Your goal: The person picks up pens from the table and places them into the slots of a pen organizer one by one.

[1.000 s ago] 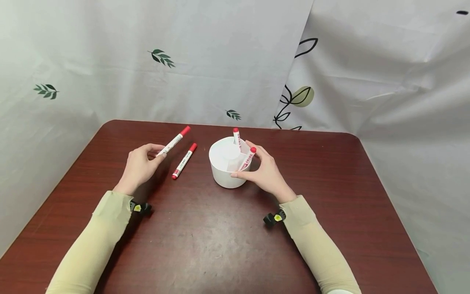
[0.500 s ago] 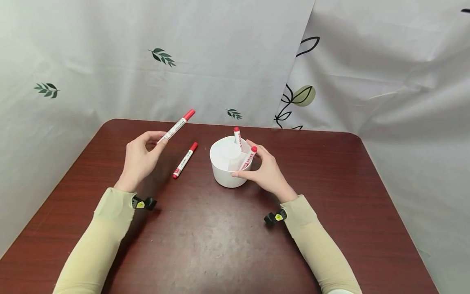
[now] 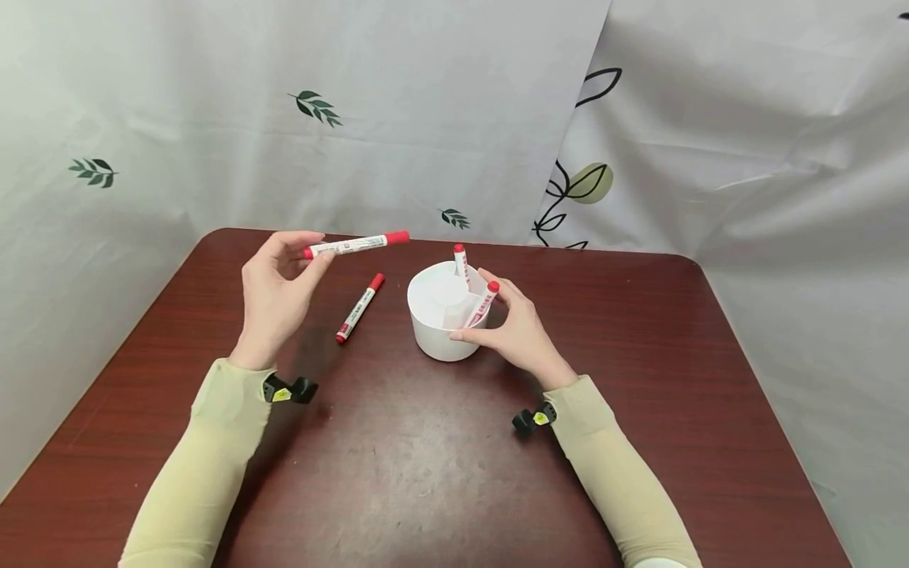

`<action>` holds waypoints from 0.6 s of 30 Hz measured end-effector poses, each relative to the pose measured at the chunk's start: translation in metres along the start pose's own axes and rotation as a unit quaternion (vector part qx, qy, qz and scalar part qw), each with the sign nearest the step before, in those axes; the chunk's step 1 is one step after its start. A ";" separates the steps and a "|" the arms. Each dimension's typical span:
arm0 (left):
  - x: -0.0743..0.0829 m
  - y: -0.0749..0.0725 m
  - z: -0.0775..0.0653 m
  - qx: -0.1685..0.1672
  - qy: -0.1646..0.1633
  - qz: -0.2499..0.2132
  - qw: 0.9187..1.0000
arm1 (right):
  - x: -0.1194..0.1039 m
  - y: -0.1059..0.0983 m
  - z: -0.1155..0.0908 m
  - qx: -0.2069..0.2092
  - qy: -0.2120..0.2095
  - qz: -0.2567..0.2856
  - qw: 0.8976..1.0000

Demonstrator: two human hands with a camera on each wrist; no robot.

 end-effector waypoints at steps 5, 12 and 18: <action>0.013 0.007 0.008 0.024 0.010 -0.109 0.994 | -0.001 0.000 0.000 0.000 -0.006 -0.003 1.000; 0.031 0.020 0.026 0.034 0.025 -0.198 0.979 | -0.001 -0.001 -0.001 -0.007 0.007 0.000 1.000; 0.046 0.036 0.039 0.012 0.042 -0.207 0.977 | -0.002 -0.001 -0.001 -0.010 0.005 0.007 1.000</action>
Point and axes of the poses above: each hand's wrist, its own z-axis towards the middle knuckle, its own y-axis out of the palm, x = y × z, the point moved 3 cm from there along z, towards the middle knuckle, and after that the axes turned 9 degrees about -x, right-handed, at the moved point
